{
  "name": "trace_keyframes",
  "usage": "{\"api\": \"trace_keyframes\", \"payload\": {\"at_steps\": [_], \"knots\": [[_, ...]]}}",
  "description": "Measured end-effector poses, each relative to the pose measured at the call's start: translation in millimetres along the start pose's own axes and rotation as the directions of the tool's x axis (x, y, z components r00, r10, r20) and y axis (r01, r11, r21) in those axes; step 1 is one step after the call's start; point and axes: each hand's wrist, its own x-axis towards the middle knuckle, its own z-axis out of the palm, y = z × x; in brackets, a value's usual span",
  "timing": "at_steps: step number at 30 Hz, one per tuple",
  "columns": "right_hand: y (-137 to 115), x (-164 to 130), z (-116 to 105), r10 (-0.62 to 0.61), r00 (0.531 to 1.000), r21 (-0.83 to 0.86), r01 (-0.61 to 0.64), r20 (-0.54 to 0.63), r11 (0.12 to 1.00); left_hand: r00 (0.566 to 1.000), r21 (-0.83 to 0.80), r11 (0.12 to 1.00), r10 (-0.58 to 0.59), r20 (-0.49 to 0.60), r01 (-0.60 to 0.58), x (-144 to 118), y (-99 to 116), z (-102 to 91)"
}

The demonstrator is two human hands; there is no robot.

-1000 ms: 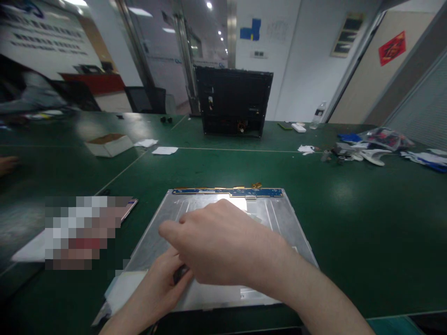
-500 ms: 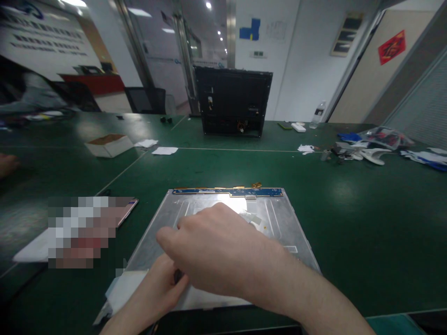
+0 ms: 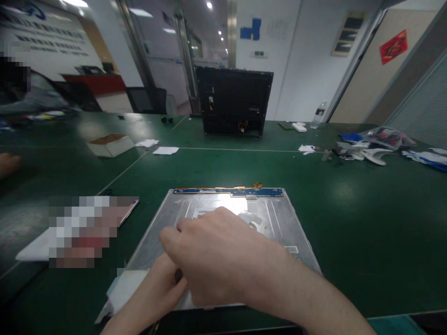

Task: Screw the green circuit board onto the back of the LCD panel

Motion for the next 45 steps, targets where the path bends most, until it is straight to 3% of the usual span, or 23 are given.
{"api": "trace_keyframes", "payload": {"at_steps": [7, 13, 20, 29, 45], "knots": [[0.1, 1.2, 4.0, 0.023, 0.999, -0.047, -0.025, -0.049, 0.999, 1.000, 0.006, 1.000, 0.008, 0.004, -0.009, -0.9, -2.5, 0.7], [1.3, 2.1, 2.6, 0.063, 0.998, -0.058, -0.065, -0.029, 0.996, 1.000, -0.006, 1.000, -0.004, 0.006, 0.004, 1.6, 2.8, -2.1], [1.8, 0.0, -2.7, 0.025, 1.000, -0.005, -0.025, 0.018, 1.000, 0.999, -0.005, 1.000, -0.030, 0.035, 0.030, 1.8, 3.7, -4.4], [6.0, 1.1, 3.9, 0.063, 0.997, -0.054, -0.066, -0.051, 0.996, 0.998, -0.024, 0.998, -0.049, 0.031, 0.050, 2.3, 4.9, -3.2], [3.6, 0.7, 0.6, 0.061, 0.998, -0.021, -0.061, -0.004, 0.998, 0.999, 0.006, 1.000, -0.028, 0.041, 0.028, 0.7, 0.9, -3.2]]}}
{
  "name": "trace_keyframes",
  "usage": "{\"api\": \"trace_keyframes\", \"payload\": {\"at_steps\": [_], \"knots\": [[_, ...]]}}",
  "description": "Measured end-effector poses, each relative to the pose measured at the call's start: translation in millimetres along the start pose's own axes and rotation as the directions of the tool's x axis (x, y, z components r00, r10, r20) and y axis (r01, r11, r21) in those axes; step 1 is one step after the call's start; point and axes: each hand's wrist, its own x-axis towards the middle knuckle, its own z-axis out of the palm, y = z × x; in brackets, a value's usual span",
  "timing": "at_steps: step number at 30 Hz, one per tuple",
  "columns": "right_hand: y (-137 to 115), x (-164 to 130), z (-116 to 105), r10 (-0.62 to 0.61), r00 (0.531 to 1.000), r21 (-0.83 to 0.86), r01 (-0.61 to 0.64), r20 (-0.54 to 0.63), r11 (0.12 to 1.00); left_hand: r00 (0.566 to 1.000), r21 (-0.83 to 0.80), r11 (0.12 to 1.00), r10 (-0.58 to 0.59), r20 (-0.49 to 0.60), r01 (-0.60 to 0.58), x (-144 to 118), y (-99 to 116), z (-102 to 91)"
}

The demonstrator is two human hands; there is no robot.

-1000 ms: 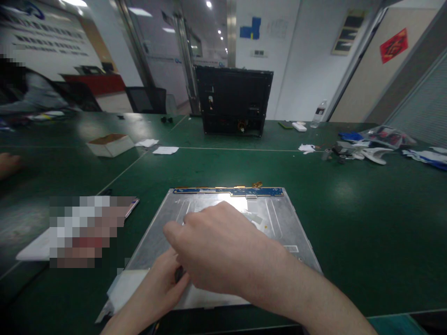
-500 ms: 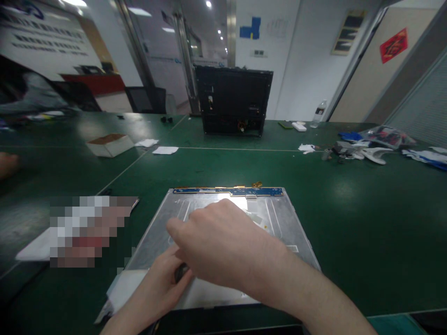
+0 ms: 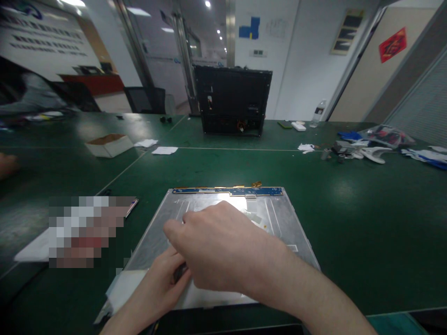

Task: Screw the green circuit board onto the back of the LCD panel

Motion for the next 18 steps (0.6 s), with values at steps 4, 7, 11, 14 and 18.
{"api": "trace_keyframes", "payload": {"at_steps": [4, 7, 11, 14, 18], "knots": [[0.5, 1.1, 1.1, 0.014, 1.000, -0.026, -0.014, -0.003, 1.000, 1.000, 0.006, 1.000, 0.006, -0.020, -0.006, 0.6, 1.6, -0.4], [0.5, 1.3, 1.9, 0.016, 1.000, -0.034, -0.016, -0.019, 0.999, 0.999, -0.004, 1.000, 0.017, -0.036, -0.017, -0.1, 1.6, -0.1], [-0.7, 1.1, 0.2, 0.017, 1.000, -0.013, -0.017, -0.016, 1.000, 1.000, -0.017, 1.000, 0.000, -0.029, 0.000, -0.3, 1.0, 0.6], [-2.1, 0.6, -2.8, 0.000, 1.000, 0.006, 0.000, 0.014, 1.000, 1.000, -0.015, 1.000, -0.019, -0.011, 0.019, 0.5, 0.2, 1.2], [-2.9, 0.4, -3.9, -0.007, 0.999, 0.008, 0.007, 0.039, 1.000, 1.000, -0.002, 1.000, -0.017, -0.013, 0.017, 0.9, -0.5, 1.6]]}}
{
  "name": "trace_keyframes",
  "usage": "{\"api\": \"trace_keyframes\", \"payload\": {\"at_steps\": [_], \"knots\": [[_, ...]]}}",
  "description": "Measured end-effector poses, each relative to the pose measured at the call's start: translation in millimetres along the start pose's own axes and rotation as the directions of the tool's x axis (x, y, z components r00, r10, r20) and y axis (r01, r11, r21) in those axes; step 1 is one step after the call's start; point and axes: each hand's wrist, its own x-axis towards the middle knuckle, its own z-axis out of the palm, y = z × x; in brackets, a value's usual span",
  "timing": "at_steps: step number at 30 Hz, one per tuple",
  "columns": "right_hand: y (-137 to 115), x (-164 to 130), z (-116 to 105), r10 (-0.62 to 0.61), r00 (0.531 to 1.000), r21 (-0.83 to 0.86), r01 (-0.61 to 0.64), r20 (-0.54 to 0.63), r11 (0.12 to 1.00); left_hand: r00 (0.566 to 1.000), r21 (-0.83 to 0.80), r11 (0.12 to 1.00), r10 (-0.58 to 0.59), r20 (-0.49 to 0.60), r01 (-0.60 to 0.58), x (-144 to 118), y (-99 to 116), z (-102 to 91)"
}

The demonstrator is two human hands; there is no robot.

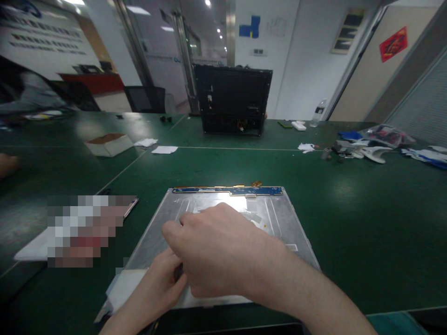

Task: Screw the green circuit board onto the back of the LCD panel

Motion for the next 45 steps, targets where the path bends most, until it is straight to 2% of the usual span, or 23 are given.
{"api": "trace_keyframes", "payload": {"at_steps": [7, 15, 27, 35, 45], "knots": [[1.6, 1.0, 4.2, 0.053, 0.998, -0.025, -0.054, -0.027, 0.998, 0.999, 0.004, 1.000, 0.031, -0.019, -0.031, -1.2, 1.0, -1.0], [0.9, -2.9, -0.7, -0.037, 0.999, 0.036, 0.037, -0.015, 0.999, 1.000, -0.001, 1.000, 0.015, -0.011, -0.015, -0.3, 1.9, -2.2], [3.7, 1.8, 8.3, 0.038, 0.995, -0.043, -0.042, -0.094, 0.998, 0.999, -0.027, 0.999, 0.043, -0.022, -0.043, -0.7, -1.7, 2.0], [2.9, -1.2, 1.0, -0.027, 0.998, 0.007, 0.027, -0.048, 1.000, 1.000, -0.022, 1.000, 0.017, 0.012, -0.017, -2.1, -2.5, 1.4], [4.8, 4.0, 8.3, 0.063, 0.993, -0.066, -0.069, -0.098, 0.995, 1.000, -0.024, 0.999, 0.025, 0.011, -0.025, -1.8, -2.1, 2.0]]}}
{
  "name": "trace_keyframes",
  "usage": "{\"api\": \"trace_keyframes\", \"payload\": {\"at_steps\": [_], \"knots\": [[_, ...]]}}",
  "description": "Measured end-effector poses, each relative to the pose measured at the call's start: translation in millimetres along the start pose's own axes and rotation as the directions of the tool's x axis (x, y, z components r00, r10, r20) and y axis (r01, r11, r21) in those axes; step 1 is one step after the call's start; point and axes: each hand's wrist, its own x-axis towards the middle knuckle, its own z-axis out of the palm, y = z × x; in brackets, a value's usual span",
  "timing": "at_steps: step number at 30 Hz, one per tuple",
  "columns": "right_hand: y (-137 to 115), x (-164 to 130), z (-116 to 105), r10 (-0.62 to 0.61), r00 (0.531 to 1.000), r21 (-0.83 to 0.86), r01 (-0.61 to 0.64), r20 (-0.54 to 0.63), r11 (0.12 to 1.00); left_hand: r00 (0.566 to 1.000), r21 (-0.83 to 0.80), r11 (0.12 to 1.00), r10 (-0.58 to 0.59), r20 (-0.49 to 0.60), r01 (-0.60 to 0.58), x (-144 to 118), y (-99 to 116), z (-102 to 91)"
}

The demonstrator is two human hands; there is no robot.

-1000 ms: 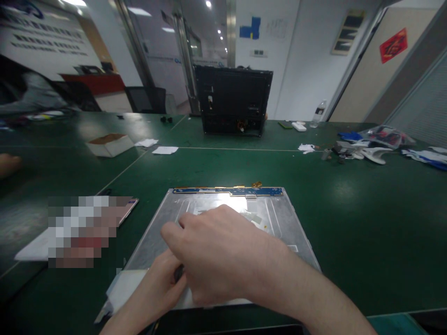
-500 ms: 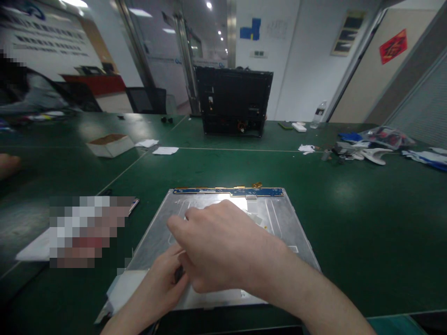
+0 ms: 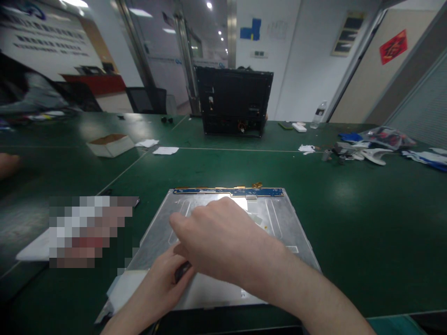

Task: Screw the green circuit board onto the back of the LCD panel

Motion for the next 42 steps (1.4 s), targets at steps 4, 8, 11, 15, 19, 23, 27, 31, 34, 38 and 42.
{"api": "trace_keyframes", "payload": {"at_steps": [4, 8, 11, 15, 19, 23, 27, 31, 34, 38, 42], "knots": [[0.7, -1.4, -3.3, -0.052, 0.998, 0.038, 0.051, 0.036, 0.998, 1.000, -0.015, 1.000, 0.012, 0.001, -0.012, -0.1, -1.1, 0.1], [-0.4, -2.3, -6.1, -0.091, 0.994, 0.059, 0.087, 0.064, 0.994, 1.000, 0.001, 1.000, 0.010, 0.005, -0.010, 0.5, -1.1, -1.0], [-1.0, -1.5, -4.4, -0.076, 0.996, 0.049, 0.074, 0.051, 0.996, 1.000, 0.009, 1.000, 0.022, -0.003, -0.022, 0.9, -0.1, -1.5], [-0.8, -0.6, -0.4, -0.045, 0.999, 0.020, 0.044, 0.029, 0.999, 0.999, 0.014, 1.000, 0.027, -0.028, -0.026, 1.6, 1.0, -0.9], [-1.0, -1.9, -0.1, -0.043, 0.999, 0.020, 0.043, 0.021, 0.999, 0.999, 0.009, 1.000, 0.016, -0.046, -0.015, 1.4, 1.2, -0.3], [-1.3, -3.8, -4.7, -0.078, 0.996, 0.068, 0.075, 0.039, 0.995, 1.000, -0.001, 1.000, -0.005, -0.025, 0.005, 1.4, 2.2, -0.8], [-2.5, -4.2, -9.1, -0.095, 0.992, 0.084, 0.088, 0.082, 0.993, 1.000, 0.010, 1.000, -0.028, -0.011, 0.028, 2.0, 4.0, -1.8], [-4.0, -3.0, -8.6, -0.073, 0.995, 0.064, 0.069, 0.064, 0.996, 1.000, 0.025, 0.999, -0.022, -0.017, 0.022, 2.0, 4.7, -2.4], [-3.8, -1.4, -6.3, -0.062, 0.997, 0.026, 0.061, 0.054, 0.998, 0.999, 0.032, 0.999, -0.001, -0.039, 0.002, 1.4, 4.0, -2.4], [-2.7, -1.6, -5.0, -0.043, 0.998, 0.008, 0.042, 0.048, 0.999, 0.998, 0.026, 0.999, 0.026, -0.055, -0.024, 1.2, 2.8, -1.5], [-3.1, -4.5, -7.4, -0.076, 0.996, 0.077, 0.073, 0.039, 0.994, 0.999, 0.017, 1.000, 0.010, -0.033, -0.009, 2.3, 3.6, -1.4]]}}
